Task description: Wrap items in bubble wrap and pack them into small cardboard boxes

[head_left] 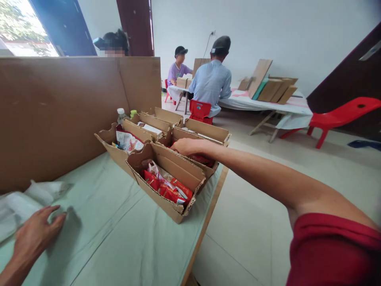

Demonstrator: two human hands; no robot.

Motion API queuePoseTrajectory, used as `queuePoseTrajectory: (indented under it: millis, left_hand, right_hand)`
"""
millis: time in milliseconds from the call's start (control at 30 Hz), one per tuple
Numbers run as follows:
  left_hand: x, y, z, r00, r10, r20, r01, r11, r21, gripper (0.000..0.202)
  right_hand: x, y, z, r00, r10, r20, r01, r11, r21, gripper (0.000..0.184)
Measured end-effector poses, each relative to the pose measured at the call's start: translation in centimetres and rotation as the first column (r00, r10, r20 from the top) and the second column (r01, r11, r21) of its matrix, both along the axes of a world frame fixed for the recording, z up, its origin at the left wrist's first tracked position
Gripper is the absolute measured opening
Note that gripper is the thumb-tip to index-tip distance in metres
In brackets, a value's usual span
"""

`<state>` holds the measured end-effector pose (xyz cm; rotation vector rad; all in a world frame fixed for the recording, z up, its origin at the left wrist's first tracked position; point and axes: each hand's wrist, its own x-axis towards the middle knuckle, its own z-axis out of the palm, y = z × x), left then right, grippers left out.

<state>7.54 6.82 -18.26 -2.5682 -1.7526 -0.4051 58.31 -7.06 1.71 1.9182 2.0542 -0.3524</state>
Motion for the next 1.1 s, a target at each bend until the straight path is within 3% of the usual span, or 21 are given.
queuePoseTrajectory:
  millis: [100, 200, 367, 467, 533, 600, 633, 667, 733, 800, 867, 900, 967, 1033, 1100]
  left_hand:
    - [3.5, -3.5, 1.2, 0.993, 0.001, 0.116, 0.004, 0.999, -0.049, 0.054]
    - [7.3, -6.3, 3.3, 0.977, -0.056, 0.206, 0.069, 0.996, -0.059, 0.050]
    - [12.3, -10.3, 7.2, 0.891, -0.201, 0.407, 0.202, 0.979, 0.041, 0.037]
    - [14.3, -12.9, 9.7, 0.826, -0.300, 0.478, 0.273, 0.953, 0.128, 0.030]
    - [15.6, -14.4, 11.7, 0.776, -0.372, 0.509, 0.316, 0.928, 0.196, 0.027]
    - [17.2, -15.4, 13.6, 0.705, -0.420, 0.572, 0.362, 0.906, 0.218, 0.035]
    - [18.2, -15.7, 14.4, 0.646, -0.424, 0.635, 0.386, 0.899, 0.208, 0.047]
    - [19.1, -15.9, 15.1, 0.562, -0.408, 0.719, 0.411, 0.893, 0.185, 0.061]
    - [20.7, -16.1, 15.8, 0.331, -0.299, 0.895, 0.481, 0.870, 0.113, 0.079]
    - [21.1, -15.8, 15.4, 0.148, -0.093, 0.985, 0.562, 0.827, -0.006, 0.072]
    - [19.9, -15.1, 13.8, 0.116, 0.153, 0.982, 0.583, 0.790, -0.191, 0.054]
    - [18.7, -14.8, 12.7, 0.119, 0.267, 0.956, 0.550, 0.784, -0.288, 0.046]
    - [15.6, -14.2, 9.8, 0.092, 0.450, 0.888, 0.427, 0.788, -0.443, 0.039]
    - [12.3, -14.1, 6.9, 0.041, 0.564, 0.824, 0.327, 0.772, -0.545, 0.038]
    - [9.7, -14.4, 4.5, 0.017, 0.648, 0.761, 0.287, 0.726, -0.625, 0.039]
  right_hand:
    - [0.6, -0.5, 0.8, 1.000, 0.027, -0.015, -0.026, 0.999, 0.035, 0.034]
    - [1.3, -1.6, 1.0, 0.998, 0.047, -0.037, -0.044, 0.994, 0.097, 0.034]
    - [0.8, -2.2, -0.1, 0.996, -0.091, 0.011, 0.089, 0.992, 0.085, 0.026]
    - [1.7, -3.2, 1.9, 0.994, -0.087, -0.067, 0.103, 0.949, 0.299, 0.020]
    - [2.2, -4.3, 4.6, 0.974, -0.060, -0.218, 0.170, 0.831, 0.530, 0.018]
    - [1.4, -5.4, 7.0, 0.917, 0.066, -0.393, 0.249, 0.675, 0.695, 0.016]
    - [0.3, -5.8, 7.8, 0.876, 0.153, -0.457, 0.272, 0.625, 0.732, 0.015]
    - [-1.2, -5.9, 8.2, 0.828, 0.243, -0.506, 0.275, 0.611, 0.742, 0.014]
    - [-4.6, -5.6, 7.8, 0.718, 0.385, -0.580, 0.196, 0.688, 0.699, 0.012]
    - [-7.3, -4.2, 6.6, 0.626, 0.441, -0.643, 0.014, 0.818, 0.574, 0.012]
    - [-8.0, -1.8, 5.5, 0.593, 0.414, -0.690, -0.116, 0.892, 0.436, 0.021]
    - [-7.5, -0.2, 5.2, 0.617, 0.378, -0.690, -0.112, 0.911, 0.398, 0.026]
    - [-5.4, 3.1, 4.9, 0.749, 0.252, -0.613, 0.021, 0.915, 0.403, 0.026]
    - [-2.9, 6.3, 4.8, 0.902, 0.059, -0.427, 0.155, 0.880, 0.450, 0.023]
    - [-1.3, 8.7, 4.3, 0.973, -0.108, -0.206, 0.189, 0.883, 0.429, 0.024]
